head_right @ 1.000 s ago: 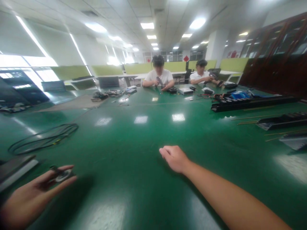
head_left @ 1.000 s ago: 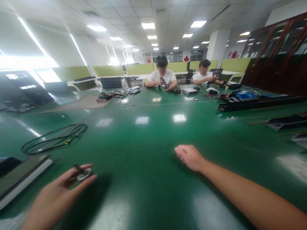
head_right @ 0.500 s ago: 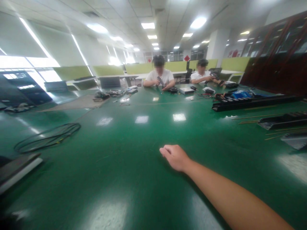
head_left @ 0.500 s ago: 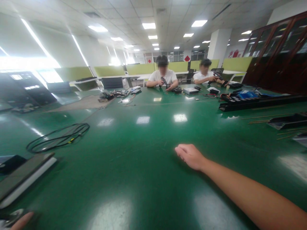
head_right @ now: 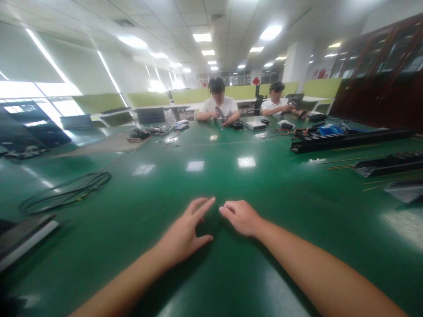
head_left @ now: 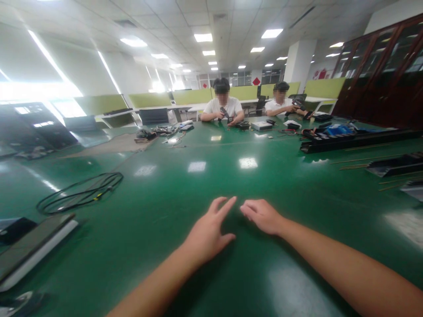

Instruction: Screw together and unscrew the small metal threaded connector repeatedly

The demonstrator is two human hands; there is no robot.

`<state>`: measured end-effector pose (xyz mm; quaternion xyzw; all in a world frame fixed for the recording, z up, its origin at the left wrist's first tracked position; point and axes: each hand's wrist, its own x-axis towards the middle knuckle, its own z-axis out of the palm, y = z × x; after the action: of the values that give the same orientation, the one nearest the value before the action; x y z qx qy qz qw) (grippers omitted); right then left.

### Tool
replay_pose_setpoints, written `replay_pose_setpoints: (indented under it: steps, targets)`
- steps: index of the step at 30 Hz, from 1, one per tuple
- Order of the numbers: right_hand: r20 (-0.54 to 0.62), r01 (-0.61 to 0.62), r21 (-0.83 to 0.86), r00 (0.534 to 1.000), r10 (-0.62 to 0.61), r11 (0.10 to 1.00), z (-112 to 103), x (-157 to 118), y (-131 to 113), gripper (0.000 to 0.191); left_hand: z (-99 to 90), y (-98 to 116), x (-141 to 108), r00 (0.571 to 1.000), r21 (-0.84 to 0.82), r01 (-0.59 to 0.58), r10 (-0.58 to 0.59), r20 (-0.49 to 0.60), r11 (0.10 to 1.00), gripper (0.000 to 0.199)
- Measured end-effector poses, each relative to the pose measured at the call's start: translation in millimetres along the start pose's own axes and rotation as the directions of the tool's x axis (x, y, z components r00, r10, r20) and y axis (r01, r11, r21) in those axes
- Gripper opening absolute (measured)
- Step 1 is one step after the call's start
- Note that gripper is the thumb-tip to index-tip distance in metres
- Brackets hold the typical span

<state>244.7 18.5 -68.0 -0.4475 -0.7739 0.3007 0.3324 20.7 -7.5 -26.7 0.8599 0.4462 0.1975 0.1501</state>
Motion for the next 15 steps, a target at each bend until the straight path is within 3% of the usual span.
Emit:
replay_pose_setpoints:
  steps: [3,6,11,15]
  targets:
    - [0.011,0.016,0.024,1.000,-0.017,1.000,0,0,4,0.036,31.2,15,31,0.988,-0.014,-0.149,0.148,-0.033,0.989,0.072]
    - [0.015,0.021,0.008,1.000,-0.021,1.000,1,1,6,0.033,41.3,16,40,0.979,-0.092,-0.170,0.157,-0.133,0.981,0.045]
    - [0.054,0.000,-0.062,0.999,0.003,0.998,1,-1,2,0.031,35.6,12,34,0.988,-0.116,-0.099,0.083,-0.133,0.988,0.018]
    - [0.035,0.001,-0.056,0.999,0.001,0.998,-1,-2,1,0.039,14.9,2,22,0.997,-0.076,-0.013,0.007,-0.082,0.997,0.008]
